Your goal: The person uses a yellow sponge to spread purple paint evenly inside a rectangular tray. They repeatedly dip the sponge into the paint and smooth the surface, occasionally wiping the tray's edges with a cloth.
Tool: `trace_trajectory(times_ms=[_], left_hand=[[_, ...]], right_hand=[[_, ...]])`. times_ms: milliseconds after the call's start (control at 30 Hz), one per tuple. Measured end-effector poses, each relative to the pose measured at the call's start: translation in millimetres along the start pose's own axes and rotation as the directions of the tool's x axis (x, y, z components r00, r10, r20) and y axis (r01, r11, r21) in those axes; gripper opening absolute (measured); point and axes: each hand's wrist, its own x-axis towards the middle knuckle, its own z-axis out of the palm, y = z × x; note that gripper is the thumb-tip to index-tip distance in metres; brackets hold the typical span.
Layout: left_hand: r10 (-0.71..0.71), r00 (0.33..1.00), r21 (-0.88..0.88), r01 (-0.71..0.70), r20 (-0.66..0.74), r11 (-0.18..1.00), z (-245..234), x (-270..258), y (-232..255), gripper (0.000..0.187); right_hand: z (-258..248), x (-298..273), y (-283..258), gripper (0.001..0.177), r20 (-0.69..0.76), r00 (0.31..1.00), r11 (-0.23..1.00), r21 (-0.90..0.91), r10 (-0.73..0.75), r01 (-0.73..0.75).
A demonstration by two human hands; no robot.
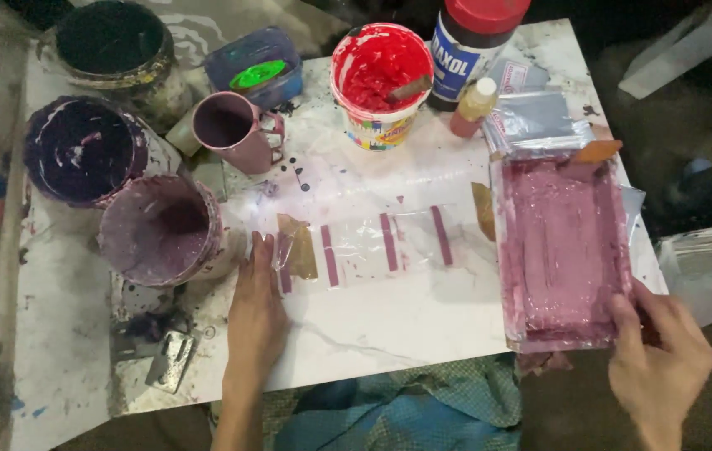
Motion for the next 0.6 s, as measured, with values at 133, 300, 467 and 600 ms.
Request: trace_trajectory(times_ms=[133, 300, 467, 600], left_hand=[[-0.219, 0.974, -0.218, 0.227, 0.061, 0.949, -14, 3, 13, 0.060], [-0.215, 0.968, -0.138, 0.197, -0.130, 0.971, -2, -2, 10, 0.049], [-0.110, 0.945, -0.001, 0.116, -0.308, 0.993, 21, -3, -11, 0.022], [-0.086, 0.947, -0.033, 0.080, -0.310, 0.996, 32, 1, -24, 0.009]], right_hand=[[8, -12, 6, 0.022, -0.015, 1.000, 1.000, -0.007, -0.004, 0.004], [20, -16, -21, 0.035, 0.077, 0.970, 0.958, 0.157, 0.232, -0.241], [35, -32, -11, 0.032, 0.029, 0.993, 0.990, 0.074, 0.116, -0.118], [47, -37, -4, 0.027, 0.009, 0.993, 0.991, 0.060, 0.118, -0.119]])
